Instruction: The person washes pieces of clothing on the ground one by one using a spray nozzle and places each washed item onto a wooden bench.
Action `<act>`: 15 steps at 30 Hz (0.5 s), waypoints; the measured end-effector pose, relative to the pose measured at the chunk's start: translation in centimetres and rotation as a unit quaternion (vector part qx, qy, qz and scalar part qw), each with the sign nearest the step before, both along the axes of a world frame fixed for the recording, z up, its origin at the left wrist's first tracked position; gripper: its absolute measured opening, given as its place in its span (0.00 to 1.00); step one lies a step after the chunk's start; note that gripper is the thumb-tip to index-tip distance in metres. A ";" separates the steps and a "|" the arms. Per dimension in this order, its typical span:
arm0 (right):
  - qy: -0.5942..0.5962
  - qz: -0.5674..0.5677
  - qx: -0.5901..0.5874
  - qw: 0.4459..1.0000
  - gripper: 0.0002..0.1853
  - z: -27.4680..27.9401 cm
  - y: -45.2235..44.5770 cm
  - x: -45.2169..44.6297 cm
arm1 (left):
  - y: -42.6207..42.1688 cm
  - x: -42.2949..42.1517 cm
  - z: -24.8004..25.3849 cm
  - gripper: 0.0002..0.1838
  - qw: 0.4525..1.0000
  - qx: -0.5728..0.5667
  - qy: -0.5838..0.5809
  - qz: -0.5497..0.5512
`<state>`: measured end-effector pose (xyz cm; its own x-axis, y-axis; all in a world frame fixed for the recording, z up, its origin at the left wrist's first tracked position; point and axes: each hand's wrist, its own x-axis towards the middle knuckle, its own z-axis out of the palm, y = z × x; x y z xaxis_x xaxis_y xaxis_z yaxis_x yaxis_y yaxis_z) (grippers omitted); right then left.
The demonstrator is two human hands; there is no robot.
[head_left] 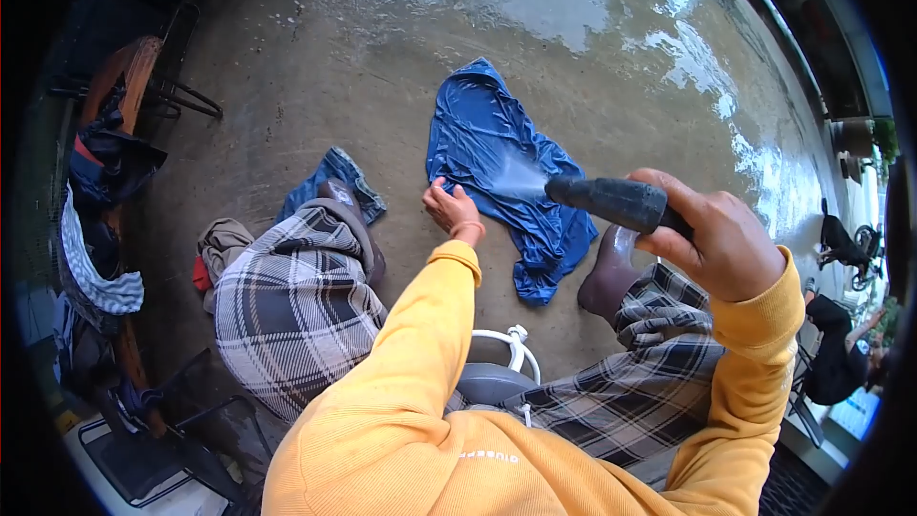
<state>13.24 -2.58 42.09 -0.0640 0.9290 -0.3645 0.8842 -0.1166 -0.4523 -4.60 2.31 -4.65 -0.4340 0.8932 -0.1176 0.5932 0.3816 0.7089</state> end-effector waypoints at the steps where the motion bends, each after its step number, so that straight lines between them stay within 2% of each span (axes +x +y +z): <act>1: -0.008 0.010 -0.037 0.999 0.26 0.2 -0.2 0.2 | 1.8 -1.1 0.3 0.24 0.999 -0.017 0.029 -0.004; 2: -0.016 0.019 -0.075 0.997 0.26 0.2 -0.3 0.5 | 3.1 -2.0 0.3 0.24 0.997 -0.045 0.038 -0.045; 4: 0.016 0.014 -0.059 0.998 0.25 -0.7 -0.5 0.8 | 4.7 -3.2 0.8 0.18 0.982 -0.132 0.047 -0.123; 5: 0.056 -0.002 0.004 0.998 0.25 -1.1 -0.6 0.7 | 5.2 -3.7 0.3 0.18 0.982 -0.133 0.048 -0.126; 6: 0.094 -0.018 0.067 0.993 0.25 -1.5 -0.7 0.5 | 5.5 -4.2 0.2 0.14 0.983 -0.133 0.042 -0.116; 8: 0.102 -0.027 0.100 0.989 0.25 -1.9 -0.8 0.3 | 5.1 -4.8 -0.6 0.10 0.984 -0.135 0.037 -0.106; 10: 0.110 -0.030 0.138 0.984 0.25 -1.6 -0.7 0.0 | 4.5 -5.7 -1.2 0.05 0.983 -0.153 -0.073 0.063; 11: 0.089 -0.012 0.088 0.992 0.26 -0.8 -0.7 -0.1 | 3.6 -5.8 -1.3 0.03 0.980 -0.134 -0.077 0.123; 12: 0.066 0.005 0.038 0.997 0.26 -0.2 -0.7 -0.2 | 2.7 -6.1 -1.3 0.03 0.975 -0.141 -0.087 0.147; 13: 0.066 0.004 0.041 0.997 0.26 -0.1 -0.7 -0.1 | 2.1 -6.2 -1.7 0.04 0.971 -0.110 -0.099 0.187; 15: 0.049 0.050 -0.027 0.997 0.27 0.0 -0.9 0.2 | 1.4 -6.2 -4.6 0.06 0.956 -0.067 -0.106 0.265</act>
<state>13.47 -3.50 42.06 -0.1933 0.8952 -0.4015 0.8450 -0.0560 -0.5318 -10.85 3.69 -9.22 -0.7749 0.5249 -0.3521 0.1391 0.6850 0.7151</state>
